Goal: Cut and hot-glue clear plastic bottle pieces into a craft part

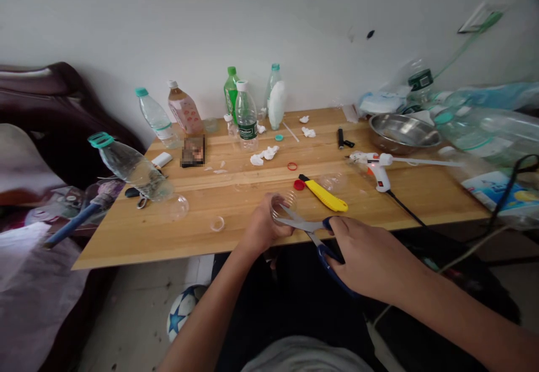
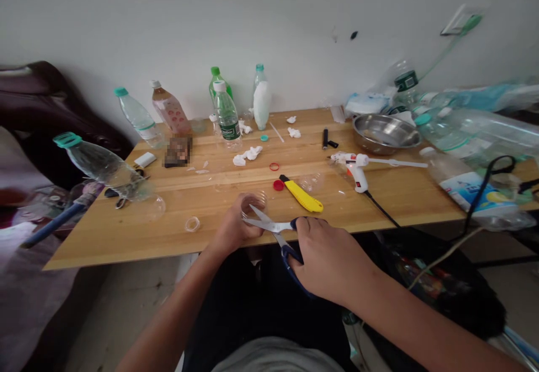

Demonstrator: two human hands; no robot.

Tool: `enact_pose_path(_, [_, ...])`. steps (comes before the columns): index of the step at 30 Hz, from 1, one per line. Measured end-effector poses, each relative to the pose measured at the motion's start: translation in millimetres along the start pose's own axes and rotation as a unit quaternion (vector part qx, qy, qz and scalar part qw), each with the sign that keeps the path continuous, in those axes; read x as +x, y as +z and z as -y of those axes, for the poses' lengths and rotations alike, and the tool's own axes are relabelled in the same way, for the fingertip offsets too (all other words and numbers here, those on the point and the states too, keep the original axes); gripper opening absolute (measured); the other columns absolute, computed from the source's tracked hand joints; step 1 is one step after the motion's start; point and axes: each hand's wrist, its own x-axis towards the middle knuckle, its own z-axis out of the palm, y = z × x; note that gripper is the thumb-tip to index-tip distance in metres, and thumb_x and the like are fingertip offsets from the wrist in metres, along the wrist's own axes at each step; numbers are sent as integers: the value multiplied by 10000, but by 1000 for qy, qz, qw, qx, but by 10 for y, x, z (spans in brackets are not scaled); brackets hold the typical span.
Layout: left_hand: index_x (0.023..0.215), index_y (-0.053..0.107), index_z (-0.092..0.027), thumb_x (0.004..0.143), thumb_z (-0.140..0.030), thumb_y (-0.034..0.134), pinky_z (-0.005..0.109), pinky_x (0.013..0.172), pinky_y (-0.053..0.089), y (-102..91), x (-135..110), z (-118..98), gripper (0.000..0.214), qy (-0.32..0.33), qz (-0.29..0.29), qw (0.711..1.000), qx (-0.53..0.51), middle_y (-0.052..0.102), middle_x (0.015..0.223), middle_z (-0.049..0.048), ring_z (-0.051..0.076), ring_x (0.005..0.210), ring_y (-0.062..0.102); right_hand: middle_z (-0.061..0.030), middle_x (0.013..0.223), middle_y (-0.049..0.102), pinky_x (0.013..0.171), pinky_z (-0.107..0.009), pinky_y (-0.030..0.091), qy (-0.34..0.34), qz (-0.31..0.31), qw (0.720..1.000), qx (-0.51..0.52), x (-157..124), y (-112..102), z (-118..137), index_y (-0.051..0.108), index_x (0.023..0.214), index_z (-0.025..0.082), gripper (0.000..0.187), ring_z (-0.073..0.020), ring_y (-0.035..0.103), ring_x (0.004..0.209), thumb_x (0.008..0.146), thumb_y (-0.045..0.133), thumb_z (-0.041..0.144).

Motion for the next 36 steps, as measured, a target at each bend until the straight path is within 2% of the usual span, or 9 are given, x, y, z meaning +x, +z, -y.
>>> enact_pose_path(4, [1049,530,-216,540,-76,771,381,870,538,-2,-6,-4,580,-11,-9,1000,3,685,1052,63,239,957,676,-168,956,705,724,-413,515,9,-5,1000,-16,4,-3,36,595,993,131,260,-344,701,911,868,585,359])
enact_pose_path(10, [1087,502,-219,522,-52,785,402,922,523,30,1,61,653,-16,-16,1000,-2,675,1066,63,246,1010,668,-162,954,721,720,-397,521,28,7,999,-21,-15,8,47,596,1002,132,230,-329,716,911,893,564,332])
enact_pose_path(17, [1039,502,-209,522,-51,777,415,906,532,36,8,25,607,-29,-20,999,6,677,1038,70,253,982,677,-141,937,732,699,-402,526,38,2,999,-30,-14,18,32,597,975,152,189,-322,727,883,889,573,318])
enact_pose_path(28, [1023,501,-216,515,-59,794,376,870,544,26,-6,-74,607,-41,-26,999,24,687,1020,51,232,938,690,-87,856,742,635,-358,497,42,-44,998,-27,-56,104,26,613,918,174,152,-288,739,797,839,658,295])
enact_pose_path(36, [1054,494,-211,518,-103,832,413,913,534,42,-6,-67,643,-45,-29,998,28,692,1031,70,255,973,687,-64,797,746,563,-315,442,47,-81,995,-42,-92,183,32,620,860,187,114,-250,739,716,851,656,296])
